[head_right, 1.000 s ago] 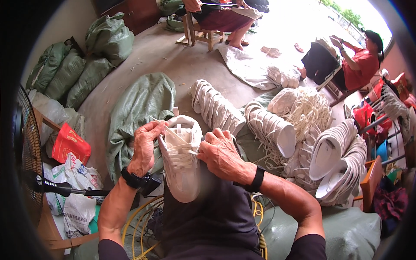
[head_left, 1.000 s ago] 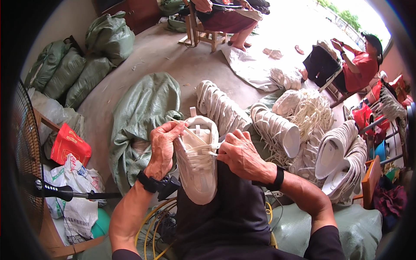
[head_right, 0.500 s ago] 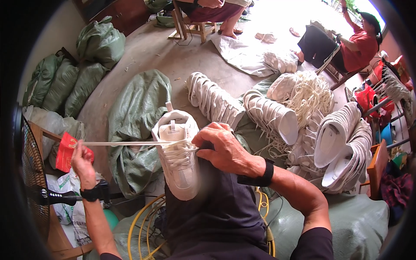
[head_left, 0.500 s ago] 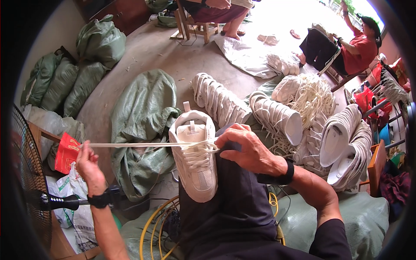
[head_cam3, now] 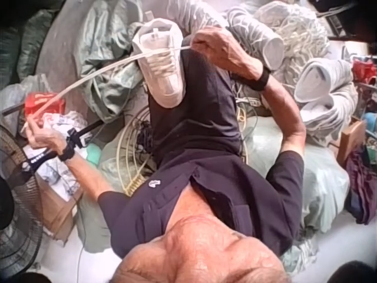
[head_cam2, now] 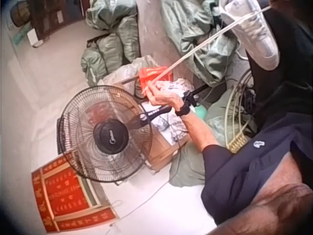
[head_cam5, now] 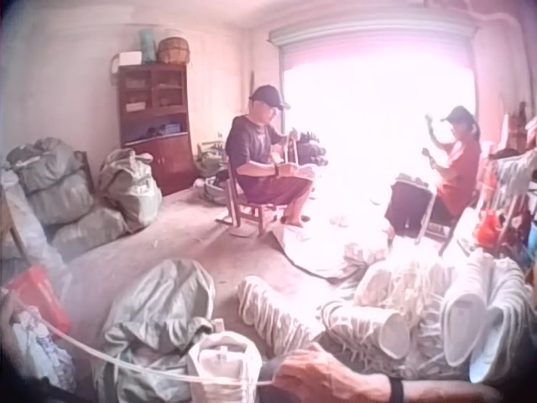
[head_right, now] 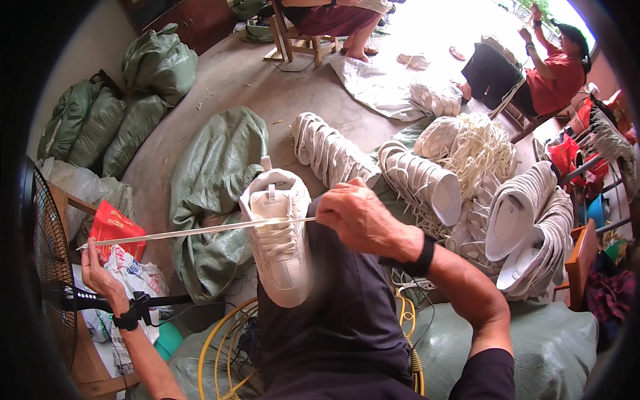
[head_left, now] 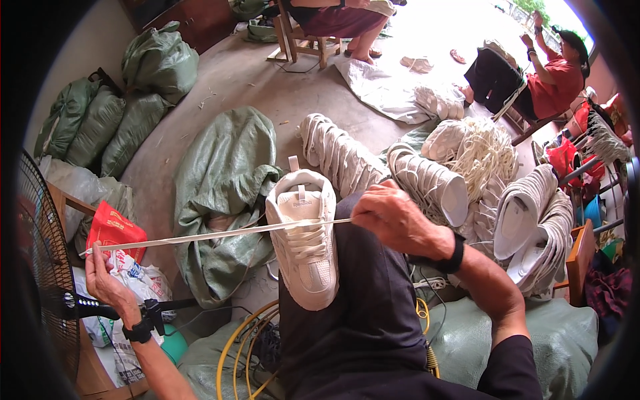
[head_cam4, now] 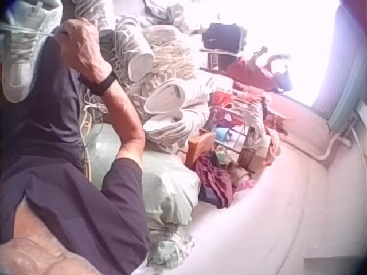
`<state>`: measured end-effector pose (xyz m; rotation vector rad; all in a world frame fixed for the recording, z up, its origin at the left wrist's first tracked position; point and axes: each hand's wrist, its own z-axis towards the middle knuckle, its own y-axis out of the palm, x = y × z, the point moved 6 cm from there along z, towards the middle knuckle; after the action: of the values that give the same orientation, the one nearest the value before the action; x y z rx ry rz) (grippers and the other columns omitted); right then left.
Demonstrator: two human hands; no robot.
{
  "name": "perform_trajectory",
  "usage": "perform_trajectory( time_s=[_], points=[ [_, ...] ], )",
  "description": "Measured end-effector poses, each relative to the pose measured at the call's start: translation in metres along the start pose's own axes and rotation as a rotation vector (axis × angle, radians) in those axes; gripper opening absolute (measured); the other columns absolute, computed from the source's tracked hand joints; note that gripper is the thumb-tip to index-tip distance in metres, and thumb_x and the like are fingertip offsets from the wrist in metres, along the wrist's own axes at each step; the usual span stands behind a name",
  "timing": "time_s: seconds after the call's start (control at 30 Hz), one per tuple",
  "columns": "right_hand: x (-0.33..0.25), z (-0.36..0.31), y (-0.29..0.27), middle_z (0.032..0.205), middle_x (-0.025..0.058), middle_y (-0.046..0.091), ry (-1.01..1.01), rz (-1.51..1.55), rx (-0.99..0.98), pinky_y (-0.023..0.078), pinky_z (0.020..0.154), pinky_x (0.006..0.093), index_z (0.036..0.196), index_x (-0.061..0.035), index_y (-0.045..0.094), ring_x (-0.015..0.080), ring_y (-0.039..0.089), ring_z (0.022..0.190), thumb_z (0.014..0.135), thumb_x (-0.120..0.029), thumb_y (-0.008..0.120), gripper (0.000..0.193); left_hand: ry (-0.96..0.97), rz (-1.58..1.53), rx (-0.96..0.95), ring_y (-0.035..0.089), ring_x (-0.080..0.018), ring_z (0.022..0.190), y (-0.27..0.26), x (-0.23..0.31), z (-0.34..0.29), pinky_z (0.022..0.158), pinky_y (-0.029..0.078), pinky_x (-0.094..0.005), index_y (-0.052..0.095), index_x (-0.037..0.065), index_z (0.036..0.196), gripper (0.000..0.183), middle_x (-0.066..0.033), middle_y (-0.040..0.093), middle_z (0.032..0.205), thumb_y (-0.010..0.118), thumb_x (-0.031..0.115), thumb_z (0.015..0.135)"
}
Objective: Lacing a white sneaker.
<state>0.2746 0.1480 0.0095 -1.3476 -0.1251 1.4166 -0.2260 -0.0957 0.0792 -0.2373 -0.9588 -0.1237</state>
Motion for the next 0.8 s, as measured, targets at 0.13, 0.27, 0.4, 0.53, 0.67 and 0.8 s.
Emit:
perform_trajectory(
  time_s=[0.13,0.27,0.4,0.53,0.67,0.8],
  points=[
    [0.004,-0.009,-0.038,0.077,0.0111,0.066,0.017,-0.144,-0.01,0.044,0.085,0.0401,0.08,-0.0056,0.065,0.0291,0.065,0.082,0.085,-0.012,0.064,0.009,-0.06,-0.057,-0.046,0.033,-0.0033,0.065,0.0,-0.018,0.025,0.06,0.028,-0.0199,0.076,0.004,0.095,0.022,0.0091,0.043,0.07,0.067,0.024,0.098],
    [0.029,-0.017,-0.069,0.075,0.0129,0.064,0.108,-0.214,0.011,0.044,0.082,0.0404,0.079,-0.0047,0.064,0.0304,0.064,0.078,0.085,-0.01,0.062,0.009,-0.239,-0.068,-0.096,0.041,-0.0008,0.062,0.028,-0.067,0.032,0.053,0.031,-0.0185,0.072,0.006,0.09,0.02,0.0079,0.051,0.07,0.07,0.026,0.096],
    [0.081,-0.03,-0.099,0.069,0.0188,0.06,0.319,-0.332,0.021,0.046,0.074,0.0429,0.077,0.0003,0.062,0.0351,0.063,0.072,0.084,-0.009,0.063,0.012,-0.623,-0.277,-0.189,0.064,-0.0055,0.074,0.059,-0.124,0.005,0.064,0.05,-0.0189,0.071,0.008,0.1,0.02,0.0027,0.069,0.083,0.071,0.028,0.096],
    [0.125,-0.058,-0.13,0.072,0.0191,0.064,0.452,-0.409,0.019,0.048,0.065,0.0404,0.085,0.0039,0.066,0.0299,0.064,0.067,0.085,-0.012,0.067,0.016,-0.935,-0.554,-0.214,0.071,-0.012,0.084,0.075,-0.175,-0.02,0.077,0.058,-0.0269,0.07,0.009,0.106,0.018,-0.0018,0.075,0.097,0.066,0.025,0.099],
    [0.147,-0.09,-0.152,0.072,0.0185,0.064,0.471,-0.414,0.088,0.048,0.065,0.0406,0.085,0.0028,0.066,0.0297,0.065,0.069,0.087,-0.015,0.068,0.018,-1.121,-0.869,-0.236,0.072,-0.0163,0.088,0.076,-0.205,-0.028,0.085,0.061,-0.0342,0.07,0.007,0.109,0.016,-0.0052,0.076,0.104,0.06,0.017,0.101],
    [0.176,-0.123,-0.177,0.069,0.0033,0.062,0.687,-0.155,0.33,0.045,0.069,0.0321,0.085,0.0005,0.068,0.0112,0.054,0.071,0.091,-0.016,0.066,0.018,-1.106,-0.911,-0.185,0.069,-0.0151,0.077,0.075,-0.205,-0.021,0.075,0.06,-0.0312,0.066,0.0,0.106,0.017,-0.0057,0.073,0.09,0.056,0.014,0.103]
  ],
)
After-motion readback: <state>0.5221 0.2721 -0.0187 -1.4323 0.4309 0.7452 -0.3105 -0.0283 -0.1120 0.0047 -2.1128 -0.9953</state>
